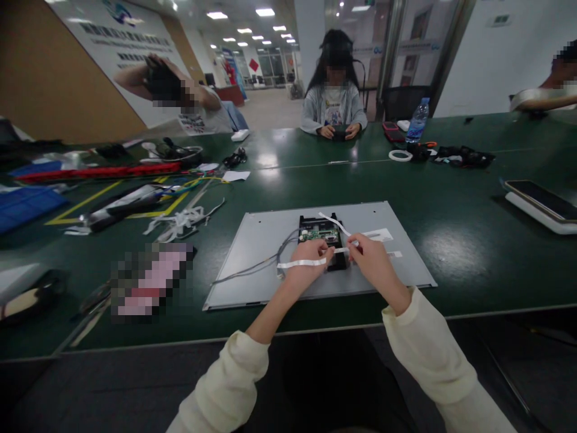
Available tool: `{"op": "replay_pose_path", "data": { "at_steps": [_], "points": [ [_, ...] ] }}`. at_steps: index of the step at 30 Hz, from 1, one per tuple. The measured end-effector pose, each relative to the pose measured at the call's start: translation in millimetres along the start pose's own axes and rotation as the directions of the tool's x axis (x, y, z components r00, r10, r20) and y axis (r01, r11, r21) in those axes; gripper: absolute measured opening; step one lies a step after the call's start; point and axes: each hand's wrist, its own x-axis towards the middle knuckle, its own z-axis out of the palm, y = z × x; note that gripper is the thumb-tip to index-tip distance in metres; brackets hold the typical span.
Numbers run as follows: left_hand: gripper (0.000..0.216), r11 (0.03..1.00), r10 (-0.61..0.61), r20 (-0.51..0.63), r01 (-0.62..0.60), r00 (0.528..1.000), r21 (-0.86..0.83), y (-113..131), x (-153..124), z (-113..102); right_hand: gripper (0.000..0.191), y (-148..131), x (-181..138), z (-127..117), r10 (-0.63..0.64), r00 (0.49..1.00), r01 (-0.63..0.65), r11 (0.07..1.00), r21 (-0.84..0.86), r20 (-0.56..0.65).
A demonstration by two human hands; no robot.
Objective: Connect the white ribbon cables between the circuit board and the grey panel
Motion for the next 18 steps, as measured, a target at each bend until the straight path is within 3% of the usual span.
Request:
{"op": "replay_pose_path", "data": {
  "at_steps": [8, 14, 18],
  "points": [
    [0.029, 0.989, -0.024, -0.042, 0.03, 0.999, 0.144, 11.1, -6.7, 5.4, 0.021, 3.3, -0.8, 6.4, -0.059, 0.994, 0.038, 0.975, -0.219, -0.091],
    [0.031, 0.98, -0.003, -0.055, 0.014, 0.998, 0.199, 11.4, -7.6, 13.6, 0.018, 5.0, 0.9, 9.1, -0.105, 0.994, 0.082, 0.927, -0.367, -0.043],
    [0.028, 0.976, -0.055, -0.074, 0.07, 0.996, 0.208, 11.5, -8.1, 14.8, 0.02, 2.9, -1.0, 8.8, -0.075, 0.997, 0.05, 0.879, -0.475, -0.034]
  ]
}}
